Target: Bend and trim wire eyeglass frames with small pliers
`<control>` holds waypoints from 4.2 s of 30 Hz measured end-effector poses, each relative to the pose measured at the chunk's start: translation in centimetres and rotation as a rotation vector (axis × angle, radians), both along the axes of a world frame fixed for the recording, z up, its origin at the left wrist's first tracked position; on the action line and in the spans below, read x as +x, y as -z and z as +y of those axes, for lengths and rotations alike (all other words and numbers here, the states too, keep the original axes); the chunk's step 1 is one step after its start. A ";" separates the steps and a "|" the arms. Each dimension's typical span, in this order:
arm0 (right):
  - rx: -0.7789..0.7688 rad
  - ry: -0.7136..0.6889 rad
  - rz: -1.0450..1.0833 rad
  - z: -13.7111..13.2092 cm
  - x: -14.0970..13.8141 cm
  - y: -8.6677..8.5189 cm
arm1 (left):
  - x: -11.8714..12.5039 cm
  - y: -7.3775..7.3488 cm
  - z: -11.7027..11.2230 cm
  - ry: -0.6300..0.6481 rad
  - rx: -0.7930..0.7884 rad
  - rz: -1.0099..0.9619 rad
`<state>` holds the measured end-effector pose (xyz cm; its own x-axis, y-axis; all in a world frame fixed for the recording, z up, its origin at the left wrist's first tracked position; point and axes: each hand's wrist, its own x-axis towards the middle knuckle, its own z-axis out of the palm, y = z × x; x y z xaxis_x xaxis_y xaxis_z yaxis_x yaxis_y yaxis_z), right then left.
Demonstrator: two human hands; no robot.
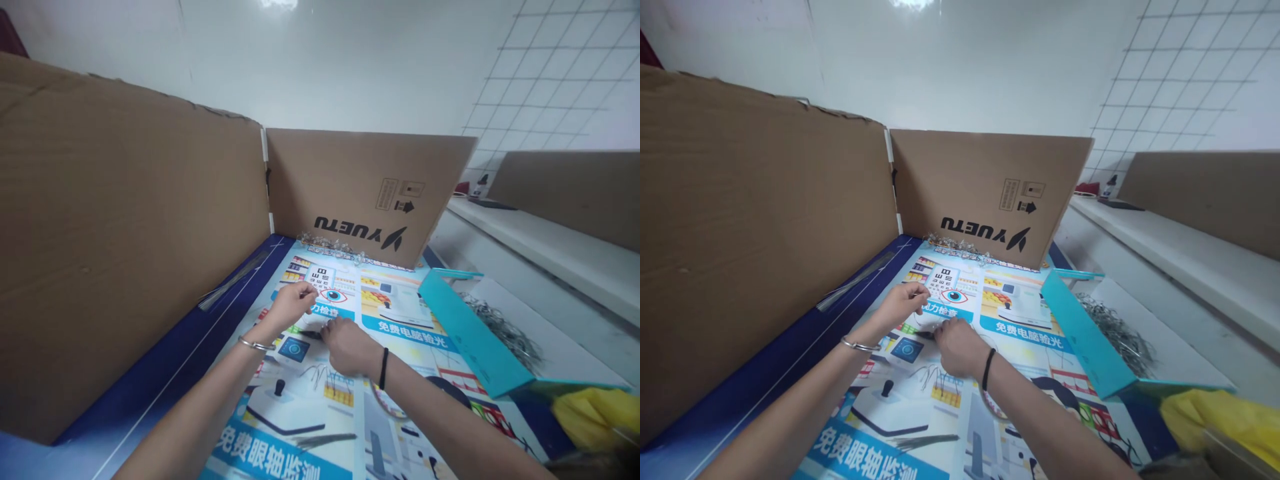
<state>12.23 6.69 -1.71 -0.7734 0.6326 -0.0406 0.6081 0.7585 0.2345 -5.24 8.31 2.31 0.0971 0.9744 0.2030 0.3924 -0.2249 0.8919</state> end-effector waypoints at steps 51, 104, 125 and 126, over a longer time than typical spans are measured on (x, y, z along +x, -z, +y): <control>-0.414 0.463 1.022 -5.4 3.3 -2.2 | 4.5 -0.9 -4.8 -0.169 0.231 0.132; 0.025 0.499 0.598 -4.7 3.7 -1.4 | 4.2 0.2 -4.2 -0.130 0.448 0.368; 0.138 0.507 0.381 -4.5 4.6 -2.0 | 3.3 -0.1 -3.2 -0.057 0.284 0.619; 0.118 0.504 0.396 -4.5 4.6 -2.0 | 3.2 -0.1 -3.1 -0.059 0.270 0.637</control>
<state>16.83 2.18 0.28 -0.3225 0.9046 0.2787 0.9402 0.3402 -0.0162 -2.01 5.21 2.36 0.2266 0.9049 0.3604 0.8390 -0.3693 0.3996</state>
